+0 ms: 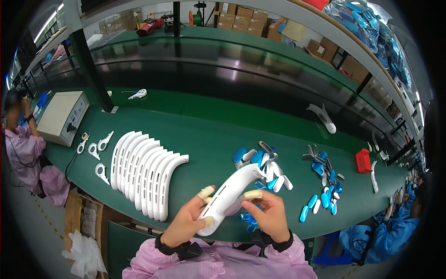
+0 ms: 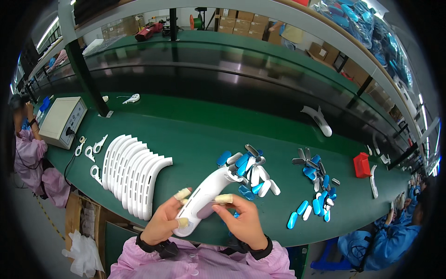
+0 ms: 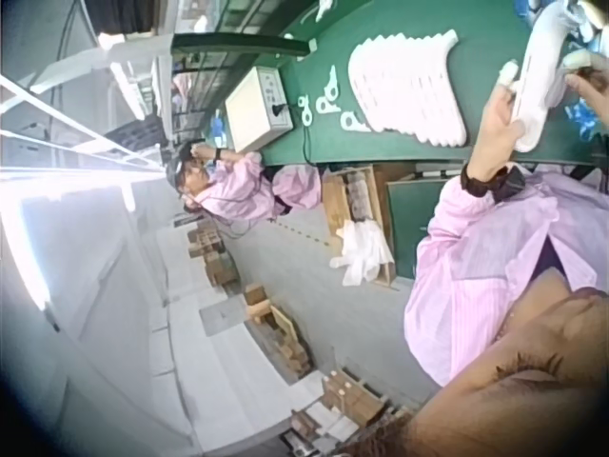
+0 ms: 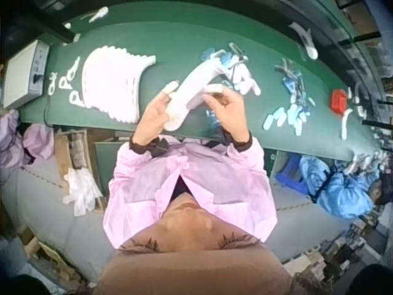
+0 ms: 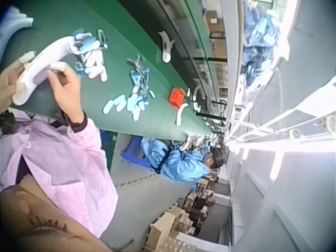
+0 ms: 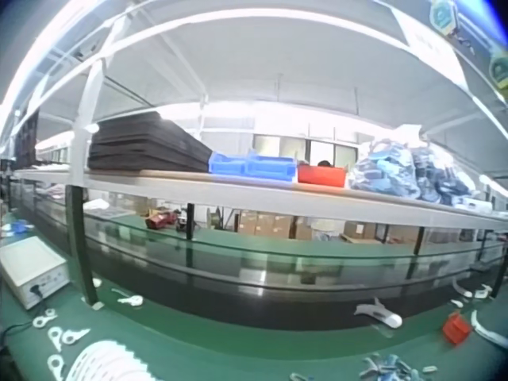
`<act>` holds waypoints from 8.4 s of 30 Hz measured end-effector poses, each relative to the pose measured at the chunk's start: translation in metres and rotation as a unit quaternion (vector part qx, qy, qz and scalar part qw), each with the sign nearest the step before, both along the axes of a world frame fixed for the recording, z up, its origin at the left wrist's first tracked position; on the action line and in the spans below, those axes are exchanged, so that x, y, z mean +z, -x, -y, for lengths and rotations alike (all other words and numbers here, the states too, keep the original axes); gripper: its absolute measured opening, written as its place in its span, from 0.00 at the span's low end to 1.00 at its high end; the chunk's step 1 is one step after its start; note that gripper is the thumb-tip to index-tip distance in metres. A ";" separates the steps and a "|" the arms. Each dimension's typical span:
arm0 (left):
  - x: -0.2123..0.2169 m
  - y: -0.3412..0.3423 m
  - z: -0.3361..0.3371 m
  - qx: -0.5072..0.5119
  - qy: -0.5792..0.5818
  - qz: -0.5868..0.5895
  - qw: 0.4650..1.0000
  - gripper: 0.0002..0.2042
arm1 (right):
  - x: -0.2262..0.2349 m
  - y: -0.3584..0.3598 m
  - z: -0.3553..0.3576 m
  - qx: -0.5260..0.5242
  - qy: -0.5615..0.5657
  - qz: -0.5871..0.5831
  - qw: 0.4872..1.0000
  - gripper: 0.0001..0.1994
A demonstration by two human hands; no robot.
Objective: Assembling small plastic components for mechanical or electronic devices on a production line.
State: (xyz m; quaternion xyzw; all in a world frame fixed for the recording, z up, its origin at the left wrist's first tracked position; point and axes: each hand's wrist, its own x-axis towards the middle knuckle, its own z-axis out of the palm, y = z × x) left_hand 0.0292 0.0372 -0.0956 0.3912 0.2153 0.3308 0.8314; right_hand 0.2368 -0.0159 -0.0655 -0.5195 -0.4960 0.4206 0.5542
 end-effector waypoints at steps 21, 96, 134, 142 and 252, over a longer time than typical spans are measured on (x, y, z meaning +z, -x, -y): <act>-0.001 -0.017 0.018 0.058 -0.070 -0.056 0.994 0.28 | -0.005 0.031 0.002 -0.194 -0.141 0.126 0.963 0.21; -0.003 -0.004 0.015 0.064 -0.291 -0.255 0.920 0.10 | -0.026 -0.036 0.029 -0.057 -0.021 0.501 0.863 0.07; 0.002 0.043 -0.001 0.270 -0.477 -0.576 0.607 0.23 | -0.024 -0.063 0.034 0.100 0.162 0.179 0.965 0.08; -0.010 0.043 -0.002 0.203 -0.545 -0.608 0.540 0.26 | -0.052 -0.085 0.028 0.091 0.250 -0.063 0.962 0.09; 0.017 0.056 -0.011 0.152 -0.242 -0.300 0.910 0.26 | 0.004 -0.014 -0.064 0.240 0.118 -0.047 0.962 0.07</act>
